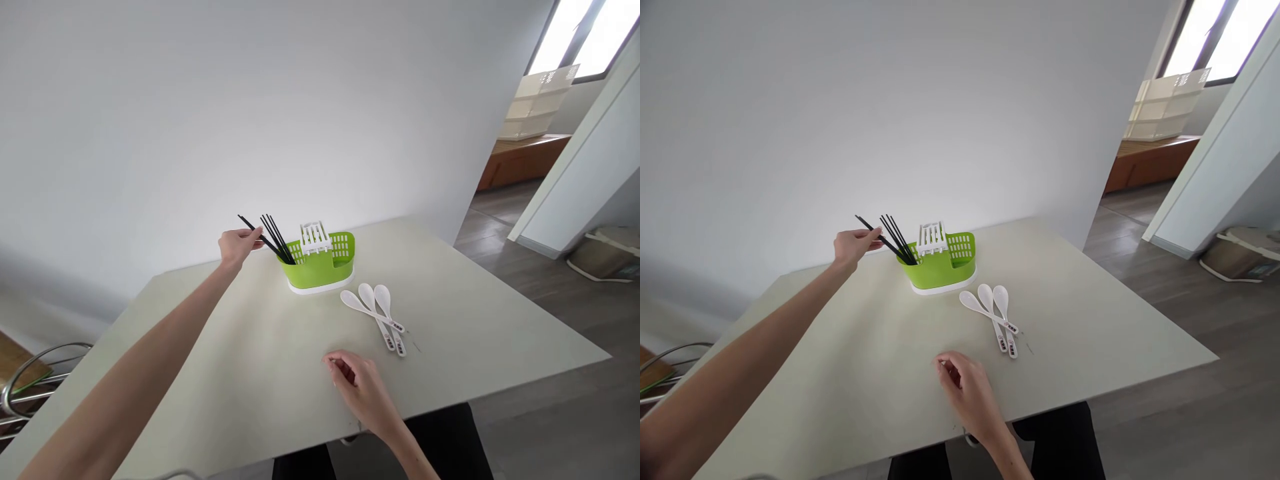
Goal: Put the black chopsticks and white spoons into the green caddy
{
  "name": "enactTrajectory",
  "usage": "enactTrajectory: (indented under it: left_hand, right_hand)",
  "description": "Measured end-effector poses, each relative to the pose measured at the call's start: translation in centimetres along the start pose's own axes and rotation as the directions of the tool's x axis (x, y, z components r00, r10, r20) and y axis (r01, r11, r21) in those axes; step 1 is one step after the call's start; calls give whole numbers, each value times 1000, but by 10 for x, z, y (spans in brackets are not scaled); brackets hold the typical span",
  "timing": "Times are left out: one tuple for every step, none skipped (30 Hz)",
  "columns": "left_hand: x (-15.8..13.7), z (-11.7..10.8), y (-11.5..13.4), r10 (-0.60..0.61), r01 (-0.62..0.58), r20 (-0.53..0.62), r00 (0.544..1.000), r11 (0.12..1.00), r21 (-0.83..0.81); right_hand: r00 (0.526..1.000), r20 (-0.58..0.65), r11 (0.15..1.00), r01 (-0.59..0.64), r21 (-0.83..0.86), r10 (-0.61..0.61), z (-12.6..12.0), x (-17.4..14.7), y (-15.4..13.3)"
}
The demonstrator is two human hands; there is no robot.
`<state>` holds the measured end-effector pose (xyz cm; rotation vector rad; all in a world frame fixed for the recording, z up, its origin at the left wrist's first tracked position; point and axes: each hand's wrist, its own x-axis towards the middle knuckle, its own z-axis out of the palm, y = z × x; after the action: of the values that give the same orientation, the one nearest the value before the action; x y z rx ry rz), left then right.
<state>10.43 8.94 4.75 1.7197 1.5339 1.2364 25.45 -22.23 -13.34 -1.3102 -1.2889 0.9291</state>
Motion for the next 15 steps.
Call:
enactTrajectory:
  left_hand:
    - [1, 3, -3, -1, 0, 16, 1000, 999, 37]
    - [1, 6, -5, 4, -7, 39, 999, 997, 78]
    - [1, 9, -7, 16, -24, 65, 998, 992, 124]
    - [1, 12, -9, 33, -49, 92, 995, 983, 177]
    - [1, 14, -10, 53, -80, 117, 992, 969, 236]
    - [1, 16, -12, 72, -110, 138, 988, 950, 293]
    - [0, 18, -13, 86, -136, 156, 984, 929, 344]
    - [0, 19, -14, 96, -155, 167, 981, 909, 387]
    - [0, 19, -15, 100, -169, 179, 979, 890, 423]
    - [1, 20, -16, 97, -176, 192, 977, 874, 453]
    - [1, 19, -17, 90, -180, 205, 975, 861, 476]
    - [1, 19, -19, 83, -184, 220, 972, 853, 489]
    - [1, 17, -21, 77, -187, 235, 969, 850, 492]
    - [0, 15, -23, 72, -186, 245, 967, 856, 482]
    - [-2, 13, -27, 70, -183, 252, 965, 869, 460]
  right_hand:
    - [1000, -2, 1000, 0, -3, 0, 0, 0, 0]
    - [1000, -4, 1000, -1, -5, 1, 1, 1, 1]
    - [1000, -5, 1000, -2, -6, 2, 1, 1, 1]
    - [1000, -5, 1000, -5, -6, 5, 1, 2, 2]
    - [1000, -5, 1000, -7, -5, 7, 1, 2, 2]
    - [1000, -5, 1000, -8, -4, 8, 2, 2, 2]
    - [1000, -4, 1000, -7, -3, 7, 2, 2, 3]
    - [1000, -5, 1000, -5, -2, 5, 2, 2, 3]
    - [1000, -5, 1000, -4, -1, 4, 2, 2, 3]
    - [1000, -6, 1000, -3, 1, 3, 3, 2, 3]
    - [1000, -5, 1000, -5, 4, 5, 3, 2, 3]
    - [1000, -5, 1000, -8, 6, 8, 3, 1, 3]
    - [1000, -5, 1000, -11, 7, 11, 3, 1, 2]
    - [1000, -6, 1000, -12, 7, 12, 3, 1, 2]
    - [1000, -6, 1000, -12, 6, 12, 3, 1, 2]
